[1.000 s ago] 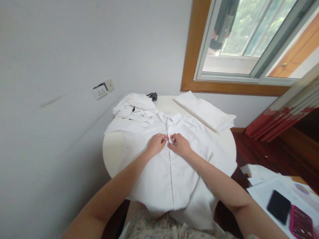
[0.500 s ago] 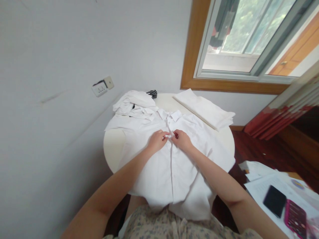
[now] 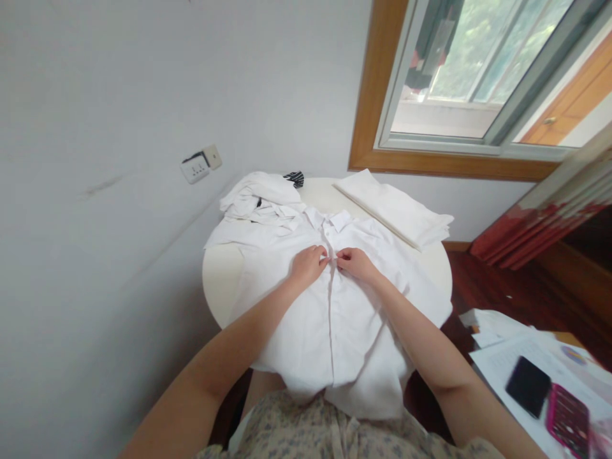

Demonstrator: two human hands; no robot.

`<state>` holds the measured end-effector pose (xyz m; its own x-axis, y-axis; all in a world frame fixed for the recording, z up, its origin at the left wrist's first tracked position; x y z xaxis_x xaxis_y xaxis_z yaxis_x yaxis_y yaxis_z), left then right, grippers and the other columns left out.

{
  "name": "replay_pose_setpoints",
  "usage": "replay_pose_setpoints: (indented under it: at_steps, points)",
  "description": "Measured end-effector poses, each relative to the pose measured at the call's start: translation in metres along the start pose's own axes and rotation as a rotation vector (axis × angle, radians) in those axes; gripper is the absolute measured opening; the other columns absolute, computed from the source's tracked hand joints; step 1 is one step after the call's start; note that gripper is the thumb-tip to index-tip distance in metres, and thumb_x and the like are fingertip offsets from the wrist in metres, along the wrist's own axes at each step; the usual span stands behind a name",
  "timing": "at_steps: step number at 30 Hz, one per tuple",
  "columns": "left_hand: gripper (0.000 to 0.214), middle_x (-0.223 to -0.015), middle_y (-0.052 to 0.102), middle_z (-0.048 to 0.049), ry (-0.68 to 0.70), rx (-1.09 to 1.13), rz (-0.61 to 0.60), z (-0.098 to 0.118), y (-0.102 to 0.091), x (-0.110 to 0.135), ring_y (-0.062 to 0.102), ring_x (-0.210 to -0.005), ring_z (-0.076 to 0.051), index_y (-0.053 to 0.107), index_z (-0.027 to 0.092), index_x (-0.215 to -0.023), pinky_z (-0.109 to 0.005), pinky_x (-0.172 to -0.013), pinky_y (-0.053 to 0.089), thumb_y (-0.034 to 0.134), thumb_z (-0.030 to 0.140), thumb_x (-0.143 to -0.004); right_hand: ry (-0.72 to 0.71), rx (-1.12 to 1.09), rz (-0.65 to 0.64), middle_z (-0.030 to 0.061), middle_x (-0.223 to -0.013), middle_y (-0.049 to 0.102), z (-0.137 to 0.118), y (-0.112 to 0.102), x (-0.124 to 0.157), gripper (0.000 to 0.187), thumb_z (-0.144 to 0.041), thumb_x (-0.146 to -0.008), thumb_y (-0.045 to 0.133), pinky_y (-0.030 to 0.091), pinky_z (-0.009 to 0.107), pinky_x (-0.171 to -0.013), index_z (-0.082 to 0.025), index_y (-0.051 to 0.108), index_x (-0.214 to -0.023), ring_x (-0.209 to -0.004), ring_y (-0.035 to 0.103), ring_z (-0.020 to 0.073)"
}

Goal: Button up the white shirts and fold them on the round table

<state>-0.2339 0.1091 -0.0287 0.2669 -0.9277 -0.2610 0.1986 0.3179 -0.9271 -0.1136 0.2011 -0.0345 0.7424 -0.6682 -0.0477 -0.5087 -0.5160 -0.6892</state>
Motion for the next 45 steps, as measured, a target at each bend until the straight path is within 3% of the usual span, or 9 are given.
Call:
replay_pose_setpoints:
  at_steps: [8,15,26,37,42,45]
  points:
    - [0.014,-0.094,0.062,-0.0039,-0.019,-0.014,-0.025,-0.002,0.006,-0.003,0.057,-0.089,-0.017,0.058,0.021,-0.095,-0.027,-0.076,0.041,0.05,0.03,-0.086,-0.023,0.079,0.058,-0.0031,-0.06,0.055,-0.006,0.006,-0.001,0.016,-0.031,-0.071,0.056,0.029,0.021,-0.053,-0.016,0.061,-0.073,-0.056,0.046,0.0093]
    - [0.014,-0.093,0.062,-0.0052,-0.037,0.016,-0.039,-0.002,0.004,-0.003,0.057,-0.09,-0.018,0.057,0.02,-0.093,-0.028,-0.079,0.041,0.049,0.029,-0.086,0.003,0.239,0.122,-0.0006,-0.056,0.053,-0.019,0.007,0.003,0.019,-0.033,-0.074,0.055,0.025,0.023,-0.051,-0.017,0.058,-0.064,-0.053,0.042,0.0101]
    - [0.02,-0.088,0.063,-0.0073,-0.039,-0.005,-0.012,-0.002,0.003,-0.002,0.059,-0.085,-0.019,0.054,0.018,-0.093,-0.029,-0.073,0.041,0.041,0.033,-0.091,-0.037,0.279,0.028,0.0012,-0.057,0.055,-0.02,0.01,0.004,0.021,-0.033,-0.073,0.055,0.025,0.023,-0.051,-0.016,0.059,-0.062,-0.052,0.042,0.0105]
    - [0.023,-0.083,0.063,-0.0061,-0.05,0.012,-0.012,0.0,-0.003,-0.001,0.06,-0.079,-0.018,0.054,0.018,-0.093,-0.027,-0.069,0.041,0.036,0.032,-0.092,-0.089,0.071,0.129,-0.0013,-0.057,0.054,-0.005,-0.012,-0.009,0.031,-0.031,-0.084,0.04,0.031,0.021,-0.056,-0.016,0.056,-0.062,-0.057,0.045,0.0111]
    - [0.017,-0.081,0.065,-0.0027,0.001,0.114,0.023,-0.002,-0.003,-0.001,0.06,-0.078,-0.016,0.059,0.021,-0.089,-0.025,-0.067,0.04,0.045,0.031,-0.087,-0.148,-0.04,0.153,-0.0021,-0.062,0.056,-0.006,-0.001,-0.004,0.025,-0.032,-0.083,0.044,0.033,0.02,-0.058,-0.017,0.06,-0.074,-0.059,0.047,0.0105]
    - [0.014,-0.078,0.067,-0.0003,-0.056,0.239,0.022,-0.009,0.0,-0.003,0.06,-0.073,-0.014,0.062,0.022,-0.083,-0.023,-0.063,0.04,0.051,0.031,-0.084,-0.182,-0.03,0.116,-0.0023,-0.063,0.056,-0.007,0.009,-0.002,0.022,-0.031,-0.082,0.046,0.033,0.019,-0.058,-0.017,0.061,-0.075,-0.059,0.047,0.0103]
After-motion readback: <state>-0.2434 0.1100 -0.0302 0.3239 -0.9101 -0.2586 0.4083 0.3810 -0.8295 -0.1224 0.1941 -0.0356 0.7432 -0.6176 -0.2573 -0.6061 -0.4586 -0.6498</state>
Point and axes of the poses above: each hand's wrist, its own x-axis away from the middle knuckle, its own y-axis out of the palm, z = x × y, the point moved 4 cm from there along -x, towards the middle knuckle
